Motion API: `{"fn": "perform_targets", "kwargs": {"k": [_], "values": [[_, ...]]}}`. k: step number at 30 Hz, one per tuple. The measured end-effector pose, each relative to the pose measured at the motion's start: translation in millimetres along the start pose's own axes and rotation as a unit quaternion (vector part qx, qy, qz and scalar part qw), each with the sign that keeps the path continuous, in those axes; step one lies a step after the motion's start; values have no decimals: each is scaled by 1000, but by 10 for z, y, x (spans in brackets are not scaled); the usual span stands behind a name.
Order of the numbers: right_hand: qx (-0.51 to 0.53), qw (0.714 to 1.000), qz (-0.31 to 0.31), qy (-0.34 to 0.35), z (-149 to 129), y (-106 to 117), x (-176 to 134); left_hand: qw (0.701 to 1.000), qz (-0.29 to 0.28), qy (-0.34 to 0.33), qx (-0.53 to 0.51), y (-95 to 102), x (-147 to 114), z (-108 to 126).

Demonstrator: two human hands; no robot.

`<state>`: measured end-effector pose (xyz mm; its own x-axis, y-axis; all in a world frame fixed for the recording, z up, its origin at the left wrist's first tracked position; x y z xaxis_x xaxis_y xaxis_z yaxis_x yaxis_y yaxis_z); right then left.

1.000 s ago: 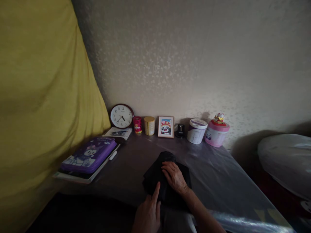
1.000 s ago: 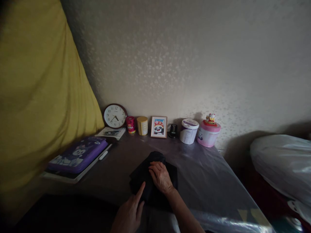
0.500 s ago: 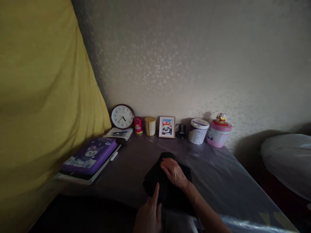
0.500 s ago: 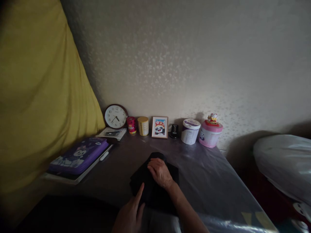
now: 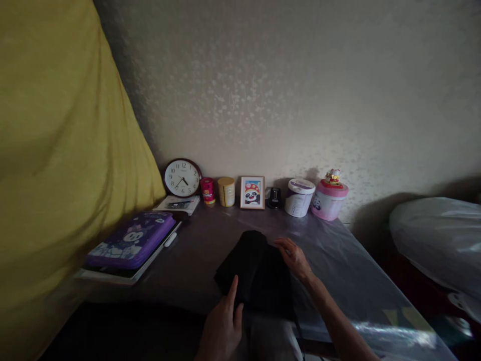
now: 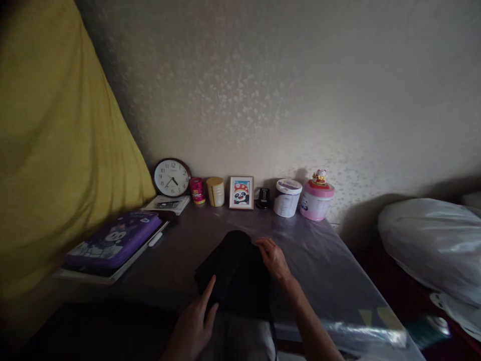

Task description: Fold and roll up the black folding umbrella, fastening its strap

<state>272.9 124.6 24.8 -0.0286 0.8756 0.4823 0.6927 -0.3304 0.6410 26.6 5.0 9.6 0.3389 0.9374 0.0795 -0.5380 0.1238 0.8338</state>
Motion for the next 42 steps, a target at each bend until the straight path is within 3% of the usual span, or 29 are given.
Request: {"fn": "perform_targets", "kwargs": {"k": [6, 17, 29, 34, 39, 42], "values": [[-27, 999, -30, -6, 170, 251, -460, 1000, 1, 9, -2, -6, 11, -32], [-50, 996, -71, -8, 96, 246, -823, 999, -6, 20, -27, 66, 11, 1], [28, 997, -70, 35, -193, 246, -666, 996, 18, 12, -90, 89, 19, -17], [43, 995, -76, 54, -297, 147, -510, 993, 32, 21, -114, 97, 15, -34], [53, 993, -52, 91, -475, 10, -269, 979, 9, 66, -192, 93, -2, -90], [59, 992, -37, 104, -619, -97, -122, 978, 28, 39, -204, 87, 2, -122]]}}
Point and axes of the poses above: each hand's wrist, its own x-axis towards the middle knuckle, its own y-axis out of the back of the hand, z = x × y, the point moved 1 cm from there along x, towards the middle knuckle, and after that the axes turned 11 degrees about -y, right-handed, at the moved point
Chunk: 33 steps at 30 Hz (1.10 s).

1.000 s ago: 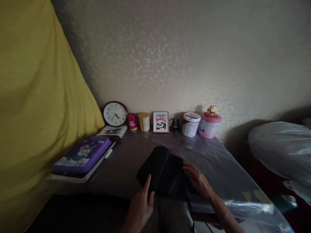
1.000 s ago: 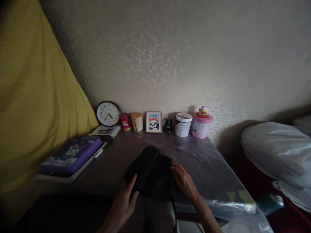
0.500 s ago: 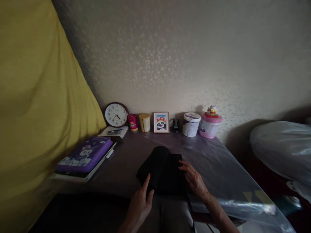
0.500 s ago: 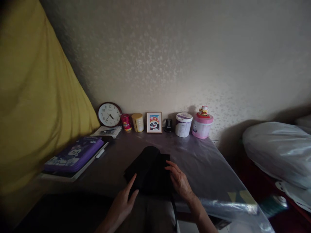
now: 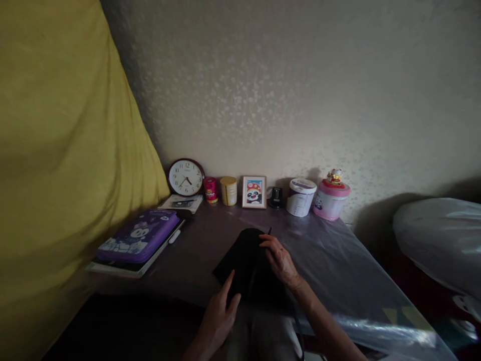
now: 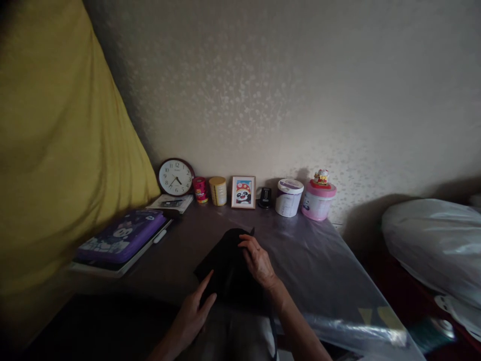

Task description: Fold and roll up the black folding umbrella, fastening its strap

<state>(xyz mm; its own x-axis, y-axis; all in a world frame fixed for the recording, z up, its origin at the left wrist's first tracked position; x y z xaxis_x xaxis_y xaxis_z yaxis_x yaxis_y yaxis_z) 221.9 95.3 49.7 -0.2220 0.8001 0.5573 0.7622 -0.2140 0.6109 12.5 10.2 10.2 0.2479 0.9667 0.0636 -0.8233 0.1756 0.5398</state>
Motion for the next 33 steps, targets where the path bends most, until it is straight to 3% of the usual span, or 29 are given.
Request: {"fn": "perform_targets", "kwargs": {"k": [4, 15, 19, 23, 33], "values": [[-6, 1000, 2, 14, -103, -197, 175, 998, 10, -54, 13, -18, 20, -18], [-99, 995, -2, 31, -82, -678, 269, 987, -33, -35, 155, -90, 27, 39], [-131, 990, -34, 45, -103, -710, 296, 984, -35, -23, 171, -93, 2, 53], [-160, 984, -55, 57, -127, -686, 334, 991, -9, -38, 124, -95, -22, 89], [-213, 969, -92, 87, -106, -746, 420, 975, -71, -62, 202, -89, -2, 146]]}}
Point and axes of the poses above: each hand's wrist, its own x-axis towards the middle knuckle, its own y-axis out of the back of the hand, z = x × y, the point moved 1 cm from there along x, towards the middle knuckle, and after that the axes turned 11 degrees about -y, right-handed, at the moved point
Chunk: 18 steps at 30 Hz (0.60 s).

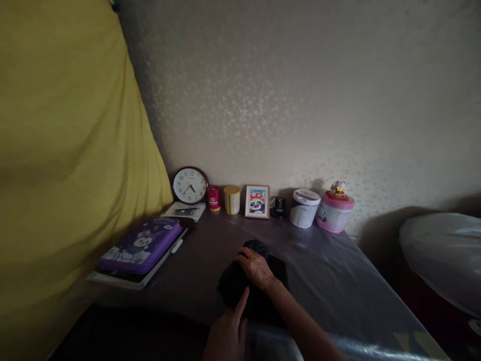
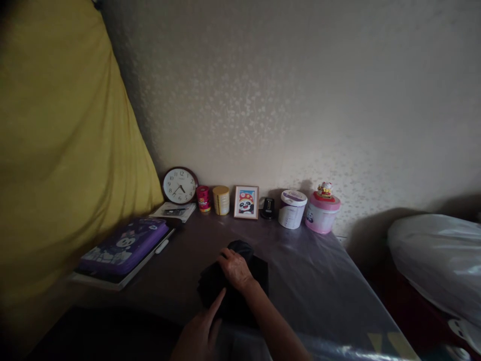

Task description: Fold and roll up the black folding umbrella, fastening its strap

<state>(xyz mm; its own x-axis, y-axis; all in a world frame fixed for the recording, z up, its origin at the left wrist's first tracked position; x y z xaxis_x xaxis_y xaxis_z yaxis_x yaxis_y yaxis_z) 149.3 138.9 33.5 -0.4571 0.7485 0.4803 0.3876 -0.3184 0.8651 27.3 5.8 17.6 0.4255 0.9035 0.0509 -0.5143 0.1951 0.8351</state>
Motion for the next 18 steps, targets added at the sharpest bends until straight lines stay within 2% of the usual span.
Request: {"fn": "perform_targets", "kwargs": {"k": [5, 10, 14, 18], "values": [[66, 997, 26, -30, -46, 122, -49, 1000, -2, 2, 1, -54, 24, -77], [141, 984, 79, -76, -34, 265, -338, 999, 20, -10, -24, -152, 31, -194], [133, 987, 68, -62, 102, 175, -435, 999, 24, 1, -29, -188, 38, -241], [102, 989, 78, -68, 370, -26, -267, 998, 20, 21, -48, -185, 46, -244]]}}
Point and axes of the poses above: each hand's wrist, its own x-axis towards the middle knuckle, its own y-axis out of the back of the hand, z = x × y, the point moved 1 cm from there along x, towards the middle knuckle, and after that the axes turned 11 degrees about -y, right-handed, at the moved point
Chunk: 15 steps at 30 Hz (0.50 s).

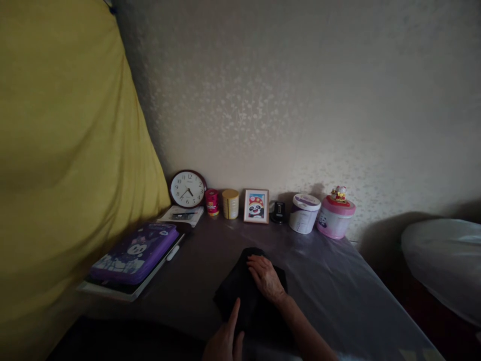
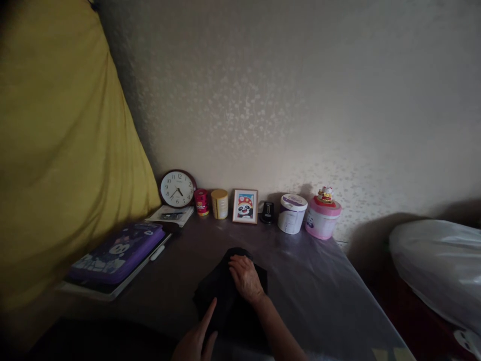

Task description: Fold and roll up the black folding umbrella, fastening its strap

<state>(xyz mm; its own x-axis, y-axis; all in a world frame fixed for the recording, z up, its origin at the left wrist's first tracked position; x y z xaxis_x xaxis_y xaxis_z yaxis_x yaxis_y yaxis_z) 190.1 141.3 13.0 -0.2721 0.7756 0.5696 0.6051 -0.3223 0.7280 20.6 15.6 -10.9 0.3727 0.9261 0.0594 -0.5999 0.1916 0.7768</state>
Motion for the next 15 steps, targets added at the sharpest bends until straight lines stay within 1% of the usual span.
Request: {"fn": "perform_targets", "kwargs": {"k": [2, 4, 6, 8, 10, 12, 14, 15], "values": [[-23, 1000, 4, -16, 133, -55, 120, 1000, 2, 9, -2, -3, 3, 4], [-43, 998, 19, -48, 209, -53, 198, 1000, 3, 15, 1, -18, 10, 0], [-43, 995, 42, -75, 193, -5, 204, 1000, 2, 18, -1, -43, 22, -19], [-17, 997, 45, -65, 83, 48, 141, 1000, -3, 19, -8, -75, 36, -48], [21, 1000, 10, -18, -70, 67, 53, 1000, -6, 23, -15, -102, 47, -79], [39, 998, -52, 22, -184, 41, 2, 999, -3, 27, -17, -117, 52, -97], [35, 996, -79, 24, -209, 1, 28, 999, 4, 33, -17, -116, 52, -101], [26, 997, -75, 10, -193, -13, 66, 999, 5, 35, -16, -112, 53, -99]]}}
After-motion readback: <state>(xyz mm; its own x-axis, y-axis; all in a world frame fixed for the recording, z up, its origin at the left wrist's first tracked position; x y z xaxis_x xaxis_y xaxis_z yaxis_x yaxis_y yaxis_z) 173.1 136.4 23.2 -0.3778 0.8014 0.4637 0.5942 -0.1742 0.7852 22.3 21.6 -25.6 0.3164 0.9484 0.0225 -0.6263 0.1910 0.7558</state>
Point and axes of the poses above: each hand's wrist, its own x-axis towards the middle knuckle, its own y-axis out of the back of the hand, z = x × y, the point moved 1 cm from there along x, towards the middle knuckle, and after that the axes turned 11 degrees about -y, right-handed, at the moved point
